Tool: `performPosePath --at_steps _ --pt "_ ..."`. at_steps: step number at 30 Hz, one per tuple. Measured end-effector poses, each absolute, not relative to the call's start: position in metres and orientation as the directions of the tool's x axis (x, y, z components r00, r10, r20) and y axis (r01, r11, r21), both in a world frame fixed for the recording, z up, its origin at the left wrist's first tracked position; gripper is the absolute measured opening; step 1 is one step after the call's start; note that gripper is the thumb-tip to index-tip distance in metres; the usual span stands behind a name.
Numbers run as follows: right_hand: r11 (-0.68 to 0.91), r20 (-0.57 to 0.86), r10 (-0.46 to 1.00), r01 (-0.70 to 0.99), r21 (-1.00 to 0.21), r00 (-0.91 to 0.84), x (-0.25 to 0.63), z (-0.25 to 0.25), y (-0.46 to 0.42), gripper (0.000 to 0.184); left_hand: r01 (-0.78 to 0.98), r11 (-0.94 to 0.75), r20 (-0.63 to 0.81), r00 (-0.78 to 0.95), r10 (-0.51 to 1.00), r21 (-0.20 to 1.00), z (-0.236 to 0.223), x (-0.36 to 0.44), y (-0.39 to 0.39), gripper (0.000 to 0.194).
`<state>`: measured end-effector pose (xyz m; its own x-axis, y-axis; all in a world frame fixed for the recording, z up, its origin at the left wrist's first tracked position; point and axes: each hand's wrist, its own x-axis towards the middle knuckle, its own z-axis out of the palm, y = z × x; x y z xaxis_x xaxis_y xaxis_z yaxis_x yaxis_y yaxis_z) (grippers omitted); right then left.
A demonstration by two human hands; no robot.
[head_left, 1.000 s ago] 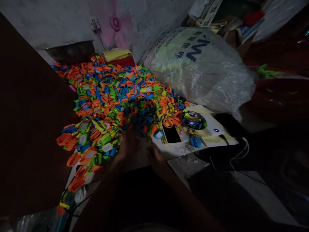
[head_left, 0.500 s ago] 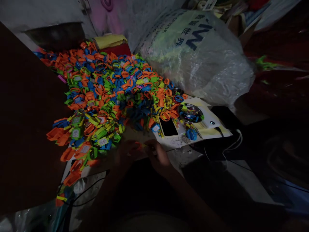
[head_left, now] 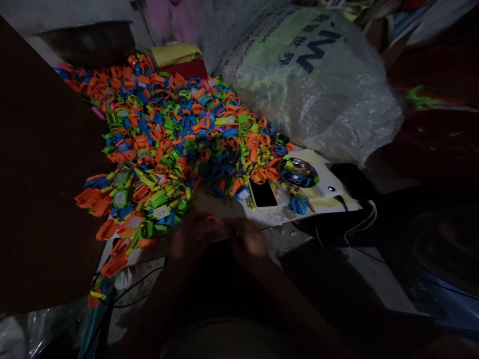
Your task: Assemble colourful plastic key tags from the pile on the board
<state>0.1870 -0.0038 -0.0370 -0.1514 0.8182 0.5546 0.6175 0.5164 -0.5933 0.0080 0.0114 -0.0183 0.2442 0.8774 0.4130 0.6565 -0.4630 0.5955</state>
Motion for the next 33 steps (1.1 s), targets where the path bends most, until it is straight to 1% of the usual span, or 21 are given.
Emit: performPosePath --at_steps 3,5,8,11,15,18,20,22,24,27,30,31,32,33 --pt "0.513 0.565 0.819 0.571 -0.641 -0.101 0.187 -0.037 -0.005 0.016 0.647 -0.491 0.435 0.262 0.862 0.584 -0.016 0.009 0.011 0.012" --pt "0.523 0.558 0.821 0.547 -0.654 -0.118 0.187 -0.036 -0.006 0.015 0.651 -0.496 0.435 0.271 0.859 0.575 -0.016 0.008 0.01 0.014" --pt "0.529 0.54 0.826 0.549 -0.647 -0.159 0.186 -0.035 -0.005 0.014 0.683 -0.471 0.391 0.284 0.876 0.559 -0.015 0.007 0.01 0.015" --pt "0.496 0.488 0.85 0.61 -0.617 -0.198 0.186 -0.033 -0.005 0.016 0.696 -0.445 0.316 0.316 0.895 0.564 -0.016 0.003 0.009 0.018" --pt "0.452 0.369 0.887 0.692 -0.563 -0.278 0.187 -0.023 -0.008 0.018 0.691 -0.374 0.257 0.272 0.927 0.618 -0.025 -0.002 0.011 0.015" --pt "0.456 0.265 0.89 0.736 -0.501 -0.37 0.186 -0.016 -0.011 0.019 0.684 -0.335 0.199 0.272 0.941 0.649 -0.032 -0.005 0.012 0.017" --pt "0.435 0.13 0.895 0.777 -0.455 -0.426 0.185 -0.014 -0.012 0.019 0.693 -0.279 0.104 0.284 0.953 0.665 -0.032 -0.004 0.009 0.018" --pt "0.404 -0.018 0.894 0.823 -0.4 -0.448 0.182 -0.014 -0.012 0.019 0.722 -0.191 -0.026 0.278 0.96 0.665 -0.029 -0.001 0.005 0.018" --pt "0.404 -0.092 0.882 0.843 -0.356 -0.462 0.178 -0.015 -0.012 0.021 0.755 -0.092 -0.146 0.242 0.959 0.65 -0.025 0.0 0.0 0.019" --pt "0.479 -0.085 0.838 0.802 -0.357 -0.539 0.172 -0.019 -0.014 0.021 0.763 0.064 -0.274 0.152 0.95 0.644 -0.021 -0.003 -0.003 0.022" --pt "0.531 -0.045 0.806 0.754 -0.388 -0.591 0.167 -0.026 -0.012 0.024 0.733 0.143 -0.374 0.161 0.913 0.665 -0.018 -0.015 0.0 0.026" --pt "0.54 -0.02 0.803 0.74 -0.4 -0.596 0.166 -0.029 -0.008 0.026 0.729 0.142 -0.375 0.167 0.912 0.67 -0.016 -0.022 0.002 0.027" --pt "0.546 0.018 0.805 0.727 -0.416 -0.594 0.165 -0.034 -0.003 0.03 0.728 0.128 -0.346 0.158 0.925 0.673 -0.012 -0.03 0.004 0.028" --pt "0.547 0.066 0.812 0.717 -0.433 -0.58 0.163 -0.039 0.004 0.038 0.728 0.11 -0.289 0.124 0.949 0.676 -0.007 -0.039 0.007 0.03"
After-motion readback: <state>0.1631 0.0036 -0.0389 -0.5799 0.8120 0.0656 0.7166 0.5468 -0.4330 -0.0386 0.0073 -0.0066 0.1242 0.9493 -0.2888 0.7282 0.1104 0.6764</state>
